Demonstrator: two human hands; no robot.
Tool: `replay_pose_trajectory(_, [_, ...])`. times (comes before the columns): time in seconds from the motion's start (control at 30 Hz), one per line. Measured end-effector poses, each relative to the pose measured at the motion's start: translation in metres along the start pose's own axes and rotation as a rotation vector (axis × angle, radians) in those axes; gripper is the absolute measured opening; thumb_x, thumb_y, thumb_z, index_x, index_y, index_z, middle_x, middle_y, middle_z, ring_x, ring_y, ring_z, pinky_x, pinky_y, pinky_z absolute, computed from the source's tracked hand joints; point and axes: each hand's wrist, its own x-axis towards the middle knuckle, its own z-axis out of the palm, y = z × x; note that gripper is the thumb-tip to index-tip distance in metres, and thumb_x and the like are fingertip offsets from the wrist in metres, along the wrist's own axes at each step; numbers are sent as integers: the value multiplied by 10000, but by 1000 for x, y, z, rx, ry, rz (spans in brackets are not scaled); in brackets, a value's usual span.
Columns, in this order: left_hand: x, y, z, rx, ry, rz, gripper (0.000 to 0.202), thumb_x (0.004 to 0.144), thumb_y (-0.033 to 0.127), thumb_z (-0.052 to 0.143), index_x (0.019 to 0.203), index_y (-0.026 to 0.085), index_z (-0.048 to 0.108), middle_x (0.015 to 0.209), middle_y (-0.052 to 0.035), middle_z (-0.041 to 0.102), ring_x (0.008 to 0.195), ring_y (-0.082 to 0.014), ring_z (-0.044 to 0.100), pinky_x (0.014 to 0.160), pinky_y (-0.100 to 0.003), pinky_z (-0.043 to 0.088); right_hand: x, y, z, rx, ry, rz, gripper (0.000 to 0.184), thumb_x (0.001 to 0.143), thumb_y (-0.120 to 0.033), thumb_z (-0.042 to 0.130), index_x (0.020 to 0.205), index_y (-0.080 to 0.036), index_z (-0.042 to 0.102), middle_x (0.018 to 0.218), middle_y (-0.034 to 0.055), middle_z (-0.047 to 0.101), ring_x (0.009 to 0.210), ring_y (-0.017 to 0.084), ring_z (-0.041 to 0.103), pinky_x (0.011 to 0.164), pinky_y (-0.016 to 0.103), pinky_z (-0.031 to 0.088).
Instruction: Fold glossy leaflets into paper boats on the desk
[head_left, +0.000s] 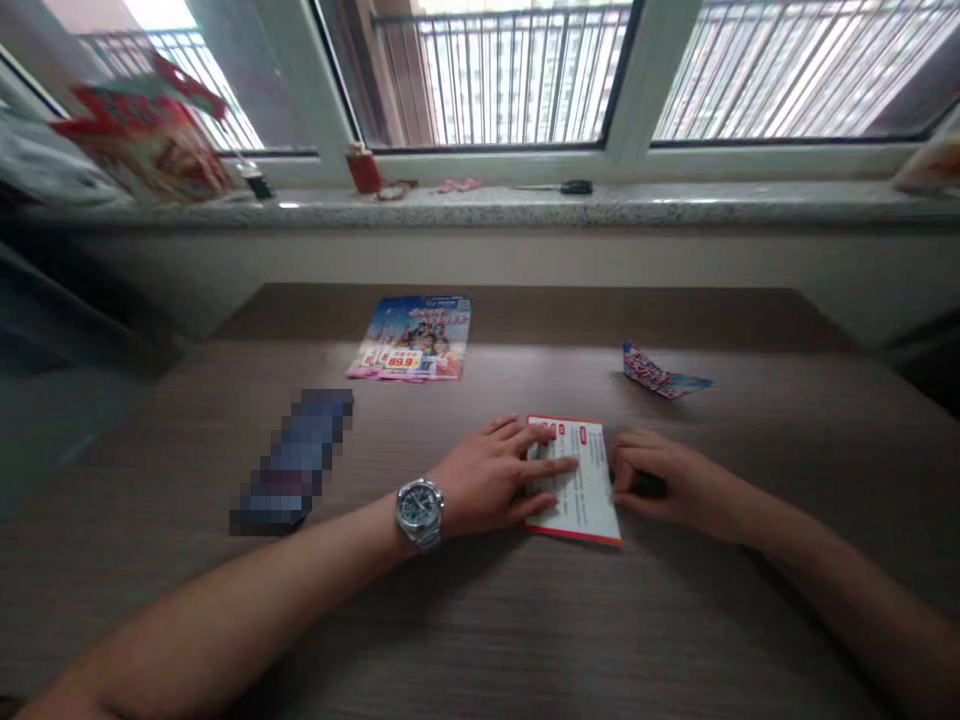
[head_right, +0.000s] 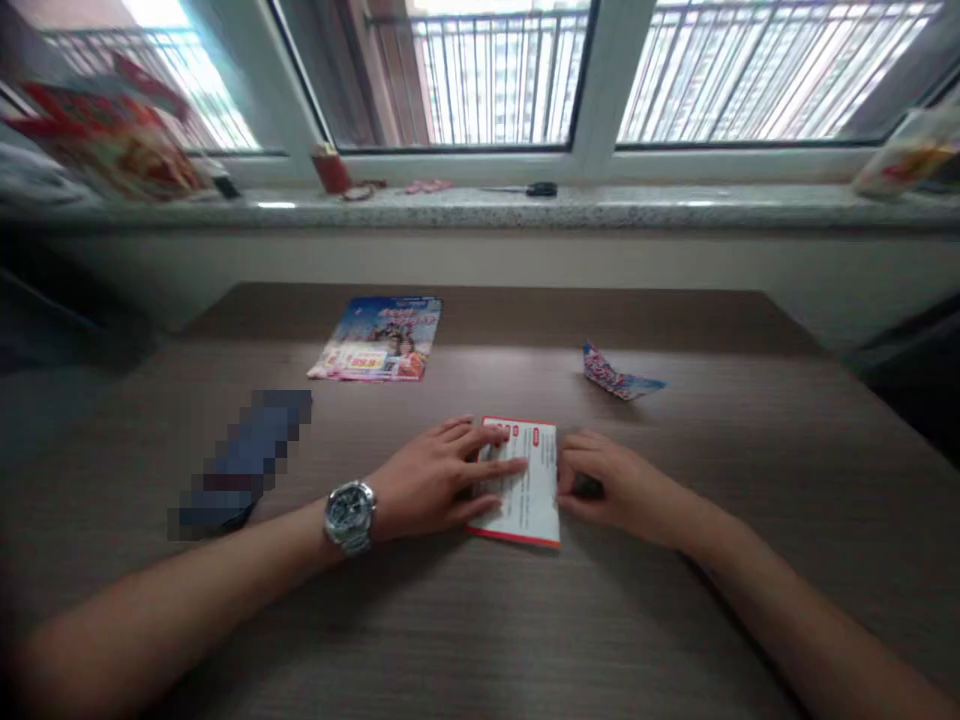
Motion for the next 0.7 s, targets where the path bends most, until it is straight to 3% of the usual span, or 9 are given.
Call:
replay_pose_trajectory(0.3, [-2, 0, 2, 0, 19, -2, 473, 999, 505, 501, 1450, 364, 493, 1509, -57, 448, 1350, -247, 475, 1199, -477, 316, 4, -15, -4, 17, -85, 37, 143, 829, -110, 667, 762, -205, 584, 874, 25, 637, 865, 186, 582, 773, 317, 441])
replay_pose_trajectory(0.7, [-3, -2, 4, -3, 36, 11, 473, 995, 506, 513, 1442, 351, 507, 1503, -64, 455, 1344, -252, 477, 1198, -485, 319, 0, -22, 4, -14, -217, -22, 134, 785, -145, 736, 746, -220, 632, 804, -17, 654, 880, 188, 562, 804, 332, 406])
